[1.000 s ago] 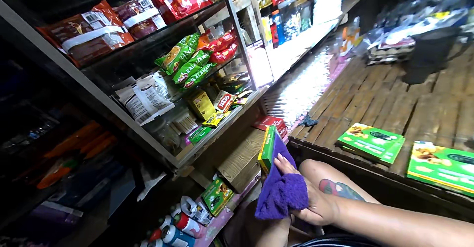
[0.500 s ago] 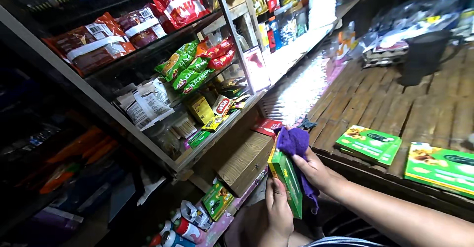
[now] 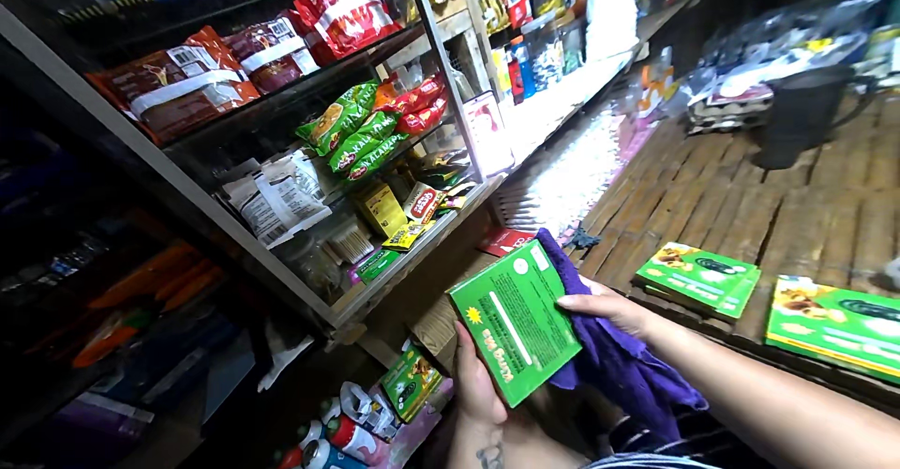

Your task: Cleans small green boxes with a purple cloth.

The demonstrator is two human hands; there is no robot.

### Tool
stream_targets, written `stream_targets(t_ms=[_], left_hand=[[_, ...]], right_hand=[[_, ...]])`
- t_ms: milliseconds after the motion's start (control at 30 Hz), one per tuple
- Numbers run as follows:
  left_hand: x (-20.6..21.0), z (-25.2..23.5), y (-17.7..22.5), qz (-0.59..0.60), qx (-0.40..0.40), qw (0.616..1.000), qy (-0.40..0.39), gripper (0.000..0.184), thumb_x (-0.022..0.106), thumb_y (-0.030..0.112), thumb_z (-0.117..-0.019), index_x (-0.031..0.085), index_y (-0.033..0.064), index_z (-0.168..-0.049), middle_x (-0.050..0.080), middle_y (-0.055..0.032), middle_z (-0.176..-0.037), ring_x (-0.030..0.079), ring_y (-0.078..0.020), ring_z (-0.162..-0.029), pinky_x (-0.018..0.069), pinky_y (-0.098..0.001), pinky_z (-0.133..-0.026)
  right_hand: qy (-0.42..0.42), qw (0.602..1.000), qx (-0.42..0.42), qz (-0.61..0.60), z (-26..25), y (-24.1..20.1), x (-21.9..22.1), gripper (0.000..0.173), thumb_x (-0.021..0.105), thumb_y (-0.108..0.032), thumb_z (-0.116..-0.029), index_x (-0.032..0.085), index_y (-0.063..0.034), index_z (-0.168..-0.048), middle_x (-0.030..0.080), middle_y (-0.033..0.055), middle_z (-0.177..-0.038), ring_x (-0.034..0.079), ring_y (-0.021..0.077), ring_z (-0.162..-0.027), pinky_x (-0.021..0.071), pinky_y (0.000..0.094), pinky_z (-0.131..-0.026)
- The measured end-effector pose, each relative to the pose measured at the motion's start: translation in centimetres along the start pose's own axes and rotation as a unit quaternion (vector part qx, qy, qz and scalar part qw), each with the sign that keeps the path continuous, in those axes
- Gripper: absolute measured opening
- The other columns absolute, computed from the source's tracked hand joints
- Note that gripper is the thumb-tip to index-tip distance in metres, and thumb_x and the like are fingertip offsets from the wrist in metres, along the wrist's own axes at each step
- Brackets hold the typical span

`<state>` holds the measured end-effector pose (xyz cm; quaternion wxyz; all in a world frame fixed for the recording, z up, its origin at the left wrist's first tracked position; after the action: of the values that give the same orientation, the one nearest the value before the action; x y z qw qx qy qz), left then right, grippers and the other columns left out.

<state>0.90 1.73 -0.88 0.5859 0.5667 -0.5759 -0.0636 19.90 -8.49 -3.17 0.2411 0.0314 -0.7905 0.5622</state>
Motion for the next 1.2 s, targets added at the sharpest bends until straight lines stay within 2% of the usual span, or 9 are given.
stream_targets(t_ms=[133,233,333,500,633,767,900,1100,1200], left_hand=[[0.2,-0.7,0.6,-0.157,0.041,0.975,0.152,0.058,0.021,0.045,-0.1106,0.055,0.0034,-0.133,0.073,-0.0106,-0.106,0.074,-0.0177,-0.094,0.0633,-0.0378,-0.082],[0.2,-0.9,0.5,-0.236,0.098,0.947,0.195,0.050,0.028,0.031,-0.1120,0.032,0.0041,-0.154,0.060,-0.0089,-0.133,0.067,-0.0115,-0.110,0.0585,-0.0316,-0.093],[-0.3,-0.6,-0.2,-0.375,0.236,0.892,0.088,0.065,0.036,0.031,-0.1087,0.016,-0.0047,-0.159,0.020,-0.0214,-0.165,0.033,-0.0169,-0.148,0.0341,-0.0312,-0.119],[1.7,1.1,-2.2,-0.555,0.306,0.774,0.002,0.073,0.036,0.053,-0.1062,0.027,0.0039,-0.160,0.012,-0.0278,-0.166,0.005,-0.0399,-0.156,0.0039,-0.0600,-0.126],[2.0,1.8,-3.9,-0.523,0.285,0.803,-0.026,0.087,0.033,0.058,-0.1058,0.010,-0.0060,-0.160,0.000,-0.0344,-0.164,-0.003,-0.0394,-0.156,-0.0011,-0.0562,-0.127],[1.4,2.6,-5.1,-0.466,0.294,0.835,-0.023,0.093,0.033,0.066,-0.1021,0.010,-0.0016,-0.161,-0.001,-0.0259,-0.168,0.004,-0.0316,-0.157,0.0108,-0.0463,-0.128],[1.1,3.1,-5.0,-0.401,0.274,0.874,-0.021,0.106,0.042,0.071,-0.0968,0.004,-0.0045,-0.160,-0.003,-0.0260,-0.168,0.006,-0.0275,-0.157,0.0134,-0.0417,-0.128],[3.0,4.8,-2.3,-0.370,0.224,0.902,-0.012,0.085,0.064,0.019,-0.0928,0.017,-0.0175,-0.153,0.014,-0.0325,-0.163,0.020,-0.0182,-0.154,0.0205,-0.0235,-0.122],[0.9,4.6,-3.6,-0.349,0.263,0.895,-0.089,0.092,0.048,0.051,-0.1032,0.007,-0.0096,-0.158,0.005,-0.0259,-0.167,0.013,-0.0132,-0.155,0.0140,-0.0252,-0.125]], right_hand=[[0.063,0.997,-0.033,-0.011,-0.2,0.0,1.4,0.059,0.070,-0.007,-0.0872,0.042,-0.0059,-0.140,0.074,0.0032,-0.108,0.073,0.0108,-0.097,0.0609,0.0276,-0.088],[0.093,0.995,-0.047,-0.002,-0.1,-0.5,2.0,0.062,0.070,-0.006,-0.0877,0.040,-0.0039,-0.142,0.073,0.0069,-0.111,0.073,0.0135,-0.098,0.0615,0.0298,-0.089],[0.143,0.986,-0.079,0.022,0.1,-1.3,2.5,0.062,0.071,-0.009,-0.0889,0.040,-0.0026,-0.142,0.072,0.0089,-0.113,0.073,0.0154,-0.099,0.0619,0.0315,-0.089],[0.224,0.953,-0.186,0.086,0.3,-1.2,3.5,0.072,0.074,-0.012,-0.0856,0.035,0.0031,-0.144,0.068,0.0104,-0.119,0.070,0.0141,-0.105,0.0612,0.0306,-0.090],[0.169,0.913,-0.319,0.192,1.9,0.2,4.7,0.057,0.077,-0.006,-0.0834,0.047,-0.0038,-0.132,0.071,-0.0014,-0.114,0.069,0.0090,-0.106,0.0601,0.0309,-0.094],[0.092,0.852,-0.427,0.289,2.9,2.0,5.5,0.041,0.079,-0.013,-0.0862,0.065,-0.0229,-0.124,0.072,-0.0130,-0.114,0.067,0.0010,-0.107,0.0583,0.0261,-0.095],[0.001,0.819,-0.462,0.341,3.7,2.8,5.7,0.028,0.072,-0.026,-0.0939,0.065,-0.0205,-0.120,0.070,-0.0132,-0.111,0.064,-0.0046,-0.107,0.0559,0.0200,-0.094],[-0.060,0.839,-0.451,0.298,4.8,-2.3,10.5,0.018,0.065,-0.017,-0.0970,0.067,-0.0016,-0.106,0.073,-0.0013,-0.100,0.065,-0.0054,-0.102,0.0508,0.0145,-0.095],[-0.086,0.830,-0.446,0.324,4.8,-0.9,8.9,0.022,0.062,-0.023,-0.0992,0.066,-0.0035,-0.109,0.074,-0.0021,-0.104,0.065,-0.0056,-0.107,0.0511,0.0154,-0.098]])
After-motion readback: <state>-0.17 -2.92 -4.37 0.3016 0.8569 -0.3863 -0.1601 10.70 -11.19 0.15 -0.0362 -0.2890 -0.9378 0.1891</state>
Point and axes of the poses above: each hand's wrist, its own z-axis away from the middle knuckle, its own x-axis out of the palm, y = z × x, the point moved 1 cm from there along -z, towards the middle knuckle
